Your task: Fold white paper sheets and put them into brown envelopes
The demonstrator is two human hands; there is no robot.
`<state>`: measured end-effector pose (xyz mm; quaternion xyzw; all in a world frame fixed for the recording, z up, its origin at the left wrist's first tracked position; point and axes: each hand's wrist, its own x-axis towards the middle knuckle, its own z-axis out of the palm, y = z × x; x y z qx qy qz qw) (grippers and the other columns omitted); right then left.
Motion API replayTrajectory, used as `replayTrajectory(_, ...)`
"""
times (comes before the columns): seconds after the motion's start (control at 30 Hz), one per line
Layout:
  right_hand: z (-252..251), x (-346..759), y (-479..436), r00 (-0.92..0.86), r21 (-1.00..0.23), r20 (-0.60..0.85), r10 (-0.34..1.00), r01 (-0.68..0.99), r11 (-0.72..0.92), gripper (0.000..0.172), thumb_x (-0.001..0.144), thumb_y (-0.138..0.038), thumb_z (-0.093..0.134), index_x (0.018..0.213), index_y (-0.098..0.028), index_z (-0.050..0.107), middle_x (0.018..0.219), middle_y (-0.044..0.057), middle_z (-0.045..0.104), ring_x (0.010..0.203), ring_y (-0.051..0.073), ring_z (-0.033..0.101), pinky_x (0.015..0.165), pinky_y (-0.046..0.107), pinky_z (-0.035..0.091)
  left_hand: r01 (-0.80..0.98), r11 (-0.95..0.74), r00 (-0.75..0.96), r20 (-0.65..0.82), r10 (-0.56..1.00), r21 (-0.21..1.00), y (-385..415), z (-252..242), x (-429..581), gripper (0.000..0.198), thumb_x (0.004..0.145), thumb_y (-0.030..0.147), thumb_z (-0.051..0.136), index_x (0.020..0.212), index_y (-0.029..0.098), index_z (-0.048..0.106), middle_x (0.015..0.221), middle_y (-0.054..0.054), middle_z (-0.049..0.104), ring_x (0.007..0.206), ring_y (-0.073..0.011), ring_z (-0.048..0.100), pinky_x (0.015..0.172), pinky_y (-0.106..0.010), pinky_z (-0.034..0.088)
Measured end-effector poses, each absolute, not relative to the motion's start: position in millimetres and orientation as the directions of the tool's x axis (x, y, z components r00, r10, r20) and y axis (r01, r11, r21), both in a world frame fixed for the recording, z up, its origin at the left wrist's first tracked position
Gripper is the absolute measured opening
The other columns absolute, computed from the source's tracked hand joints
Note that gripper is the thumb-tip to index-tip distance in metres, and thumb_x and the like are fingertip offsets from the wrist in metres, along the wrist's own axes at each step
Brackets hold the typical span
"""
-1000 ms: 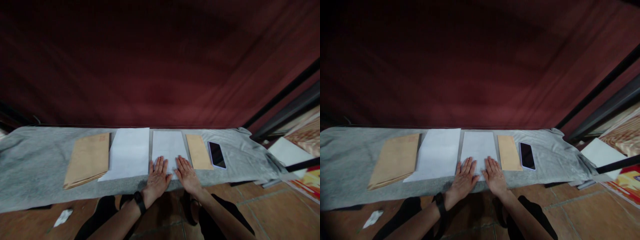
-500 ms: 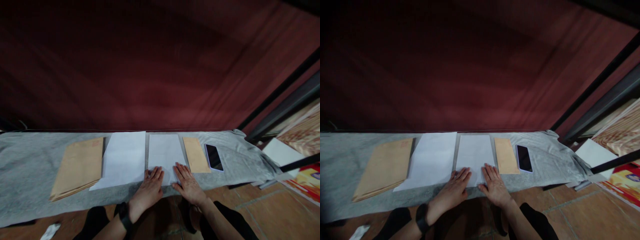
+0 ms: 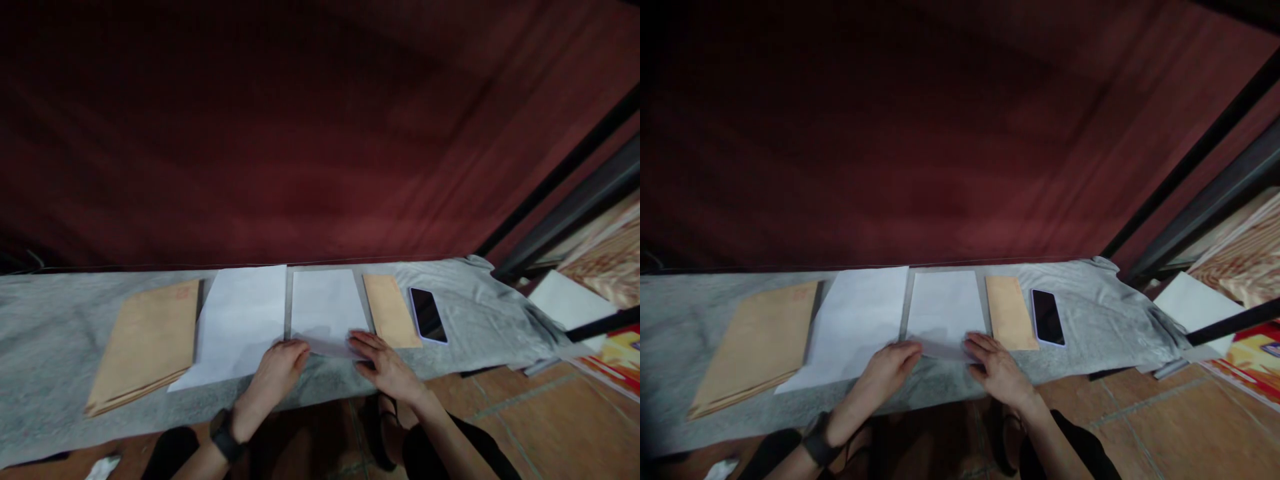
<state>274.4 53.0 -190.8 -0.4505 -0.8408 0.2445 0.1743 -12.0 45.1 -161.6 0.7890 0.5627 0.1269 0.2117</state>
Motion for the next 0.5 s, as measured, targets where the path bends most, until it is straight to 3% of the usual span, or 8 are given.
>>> replayTrajectory(0.07,-190,279,57,-0.507,-0.664,0.085,0.858,0.613,0.428,0.042,0.091,-0.024,0.055,0.132,-0.026,0.062,0.138,0.006,0.060,0.130,0.024,0.051,0.114,0.043,0.036,0.762,-0.208,0.307,-0.059,0.950,0.614,49,-155,-18,0.026,0.092,0.029,0.048,0.090,0.019,0.072,0.093,-0.006,0.075,0.087,-0.0217,0.069,0.083,-0.031,0.051)
replayTrajectory(0.13,-188,282,59,-0.453,-0.765,0.059,0.889,0.552,0.332,0.030,0.094,-0.031,0.053,0.115,-0.024,0.073,0.115,0.005,0.072,0.109,0.023,0.064,0.097,0.037,0.050,0.619,-0.130,0.311,-0.091,0.946,0.775,51,-149,-23,0.029,0.090,0.039,0.052,0.087,0.018,0.072,0.086,-0.004,0.075,0.081,-0.0206,0.067,0.075,-0.028,0.051)
replayTrajectory(0.2,-184,285,61,-0.398,-0.831,0.008,0.917,0.507,0.227,0.031,0.093,-0.042,0.055,0.095,-0.020,0.076,0.090,0.004,0.074,0.086,0.022,0.067,0.076,0.031,0.053,0.476,-0.069,0.335,-0.108,0.936,0.877,53,-145,-29,0.032,0.086,0.043,0.058,0.092,0.016,0.072,0.090,-0.005,0.075,0.083,-0.0208,0.067,0.073,-0.027,0.052)
replayTrajectory(0.27,-178,287,62,-0.367,-0.865,-0.029,0.930,0.475,0.161,0.036,0.090,-0.048,0.059,0.082,-0.018,0.075,0.078,0.002,0.070,0.076,0.020,0.064,0.065,0.027,0.050,0.425,-0.061,0.351,-0.102,0.931,0.903,56,-145,-35,0.032,0.081,0.041,0.063,0.098,0.016,0.073,0.099,-0.006,0.075,0.091,-0.0223,0.067,0.080,-0.029,0.052)
replayTrajectory(0.4,-163,294,60,-0.403,-0.924,-0.129,0.906,0.381,0.038,0.039,0.084,-0.054,0.065,0.089,-0.017,0.076,0.085,0.003,0.073,0.081,0.021,0.066,0.067,0.027,0.051,0.508,-0.079,0.361,-0.129,0.924,0.857,60,-162,-40,0.028,0.082,0.034,0.057,0.094,0.018,0.076,0.098,-0.006,0.076,0.093,-0.0237,0.069,0.086,-0.033,0.053)
replayTrajectory(0.5,-153,302,56,-0.532,-0.948,-0.207,0.821,0.316,-0.034,0.047,0.078,-0.053,0.073,0.113,-0.021,0.073,0.114,0.006,0.072,0.105,0.026,0.066,0.089,0.035,0.053,0.537,-0.115,0.348,-0.096,0.933,0.836,62,-177,-37,0.030,0.083,0.028,0.052,0.098,0.019,0.076,0.108,-0.006,0.075,0.103,-0.0234,0.068,0.097,-0.036,0.050)
